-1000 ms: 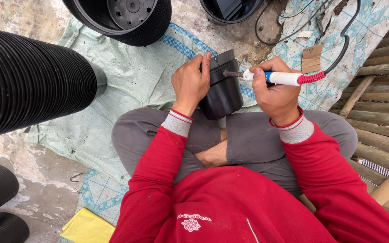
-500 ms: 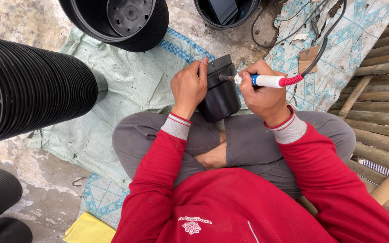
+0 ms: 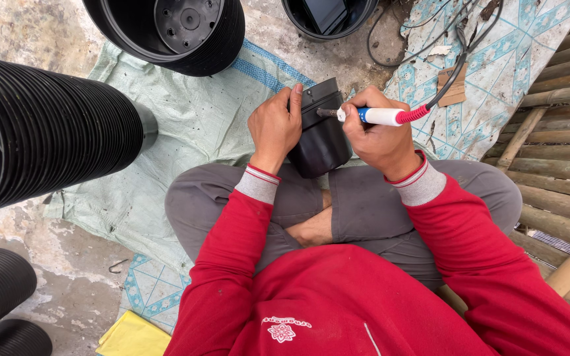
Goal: The person sits cross-legged on a tarp and uses a handheld soldering iron to melt holes into the sides of black plastic nursery pots. They process the pots one by one, rotating each pot to create multiple holes before stacking the finished items.
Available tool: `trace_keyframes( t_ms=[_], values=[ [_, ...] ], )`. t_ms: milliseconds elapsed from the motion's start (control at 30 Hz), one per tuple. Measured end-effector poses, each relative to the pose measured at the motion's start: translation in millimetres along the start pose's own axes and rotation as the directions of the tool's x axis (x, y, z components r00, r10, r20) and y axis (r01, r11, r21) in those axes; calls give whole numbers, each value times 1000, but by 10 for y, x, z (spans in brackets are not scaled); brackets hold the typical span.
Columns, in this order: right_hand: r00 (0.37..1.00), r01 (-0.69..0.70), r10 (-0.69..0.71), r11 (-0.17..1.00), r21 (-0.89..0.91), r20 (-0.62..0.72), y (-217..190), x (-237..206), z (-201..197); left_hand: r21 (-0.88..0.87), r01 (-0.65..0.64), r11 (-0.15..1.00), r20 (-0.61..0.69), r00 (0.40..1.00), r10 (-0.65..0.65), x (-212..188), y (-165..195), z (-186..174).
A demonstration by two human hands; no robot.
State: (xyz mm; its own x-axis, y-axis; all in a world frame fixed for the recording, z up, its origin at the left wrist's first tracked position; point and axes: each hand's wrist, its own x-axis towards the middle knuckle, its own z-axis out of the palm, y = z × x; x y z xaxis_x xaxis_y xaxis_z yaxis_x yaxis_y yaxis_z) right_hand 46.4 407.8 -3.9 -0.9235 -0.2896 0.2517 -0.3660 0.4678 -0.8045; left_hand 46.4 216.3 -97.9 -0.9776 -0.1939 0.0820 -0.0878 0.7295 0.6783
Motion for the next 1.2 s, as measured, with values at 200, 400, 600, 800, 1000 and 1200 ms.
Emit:
trace_keyframes(
  t_ms=[200, 400, 600, 800, 1000, 1200],
  values=[
    [1000, -26, 26, 999, -24, 13, -66, 23, 15, 1, -6, 1000, -13, 1000, 6, -13, 17, -17],
    [1000, 24, -23, 999, -49, 21, -138, 17, -59, -9, -24, 1000, -24, 999, 24, -7, 80, -81],
    [974, 24, 10, 989, 149, -224, 45, -118, -372, -163, 8, 987, -46, 999, -16, -27, -59, -82],
    [893, -37, 333, 723, 690, -302, 426, 78, -300, -890, 95, 446, 95, 995, -22, -54, -452, -15],
    [755, -203, 648, 377, 904, -101, 399, 108, -75, -938, 319, 136, 292, 939, -184, -228, -276, 17],
    [855, -174, 466, 672, 720, -228, 351, 84, -263, -920, -120, 372, -35, 973, 228, 2, 177, -390]
  ],
)
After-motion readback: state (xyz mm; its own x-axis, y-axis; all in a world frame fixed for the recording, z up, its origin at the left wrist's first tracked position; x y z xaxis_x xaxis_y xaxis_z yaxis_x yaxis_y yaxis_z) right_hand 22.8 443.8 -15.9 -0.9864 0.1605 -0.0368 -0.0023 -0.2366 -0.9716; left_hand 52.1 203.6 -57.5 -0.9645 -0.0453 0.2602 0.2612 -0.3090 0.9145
